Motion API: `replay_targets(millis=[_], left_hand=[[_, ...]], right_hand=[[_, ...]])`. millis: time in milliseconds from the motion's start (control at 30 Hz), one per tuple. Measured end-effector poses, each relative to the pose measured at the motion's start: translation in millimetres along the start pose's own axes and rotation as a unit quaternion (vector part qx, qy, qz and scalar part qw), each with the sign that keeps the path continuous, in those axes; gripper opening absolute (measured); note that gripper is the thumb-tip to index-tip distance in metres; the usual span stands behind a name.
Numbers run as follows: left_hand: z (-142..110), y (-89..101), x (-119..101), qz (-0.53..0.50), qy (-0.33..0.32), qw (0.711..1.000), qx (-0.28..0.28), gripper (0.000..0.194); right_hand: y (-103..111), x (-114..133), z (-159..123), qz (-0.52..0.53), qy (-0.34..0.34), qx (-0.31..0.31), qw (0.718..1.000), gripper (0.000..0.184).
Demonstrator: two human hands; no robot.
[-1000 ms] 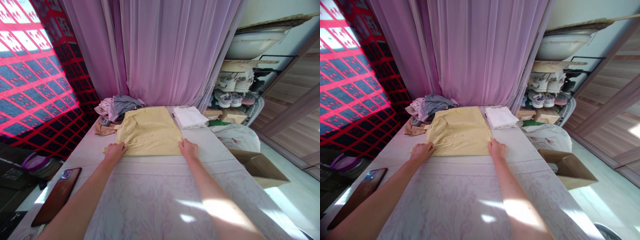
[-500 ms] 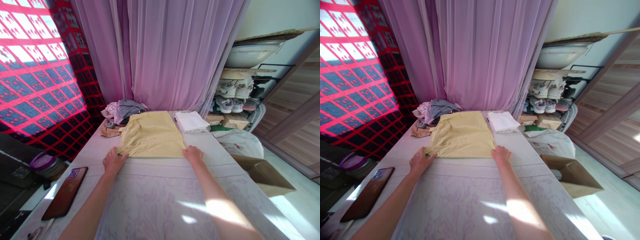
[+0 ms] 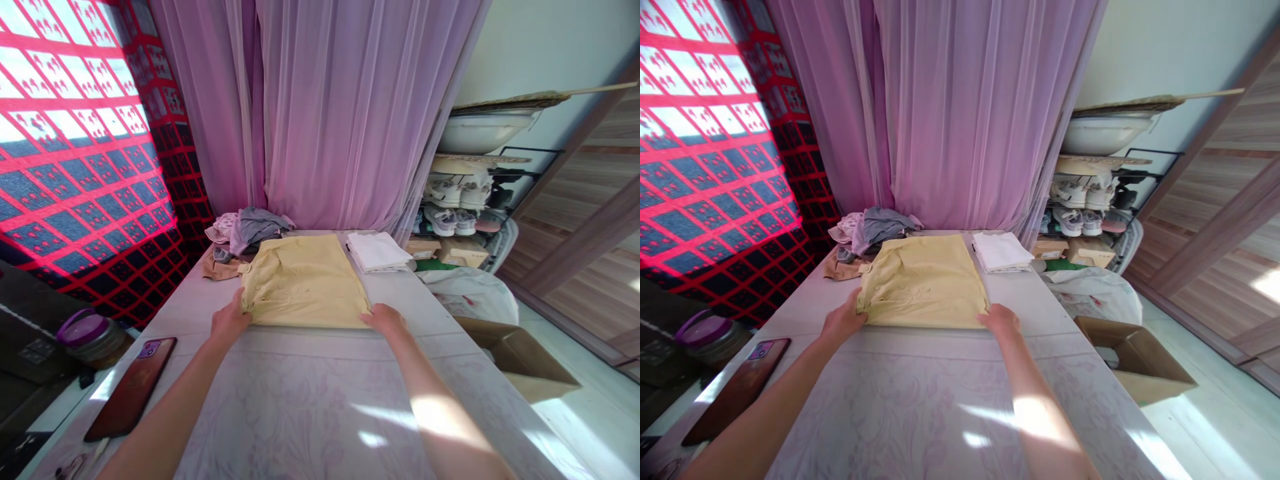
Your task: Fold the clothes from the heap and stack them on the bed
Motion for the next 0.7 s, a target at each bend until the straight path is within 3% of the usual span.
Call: replay_targets(millis=[200, 267, 367, 433, 500, 567, 633, 700], left_hand=[[-30.6, -13.2, 27.8, 0.016, -0.003, 0.999, 0.030, 0.072], [-36.4, -19.0, 33.3, 0.014, 0.007, 1.000, -0.012, 0.074], [-42.1, -25.6, 32.0, 0.005, 0.010, 0.990, -0.142, 0.071], [-46.0, -32.2, 20.9, -0.016, -0.052, 0.980, -0.191, 0.059], [-50.8, -42.5, 1.5, -0.039, -0.172, 0.972, -0.157, 0.046], [-56.6, -55.3, -20.8, -0.041, -0.278, 0.957, -0.068, 0.041], [-61.6, -66.4, -38.0, -0.019, -0.301, 0.953, -0.027, 0.042], [-64.3, -73.5, -46.6, 0.009, -0.283, 0.959, -0.024, 0.045]], right_hand=[[-27.5, -23.6, -41.4, 0.030, 0.008, -0.027, 0.999, 0.031], [-31.3, -27.9, -49.8, 0.032, 0.006, -0.041, 0.999, 0.030], [-28.3, -22.3, -57.1, 0.030, 0.003, -0.088, 0.996, 0.027], [-26.2, -7.1, -61.2, 0.040, 0.027, -0.136, 0.989, 0.026], [-29.7, 18.0, -66.4, 0.054, 0.113, -0.168, 0.978, 0.030], [-40.9, 48.9, -73.4, 0.060, 0.252, -0.156, 0.953, 0.033], [-57.0, 77.8, -80.3, 0.053, 0.366, -0.115, 0.922, 0.037], [-72.7, 98.1, -84.5, 0.033, 0.421, -0.086, 0.902, 0.043]])
Point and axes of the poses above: each hand's wrist, its own z-axis towards the middle knuckle, its own y-axis out of the back of the hand, x = y × z, the point moved 1 cm from there along z, towards the middle knuckle, and after that the axes turned 4 degrees about x, right-handed, at the moved point
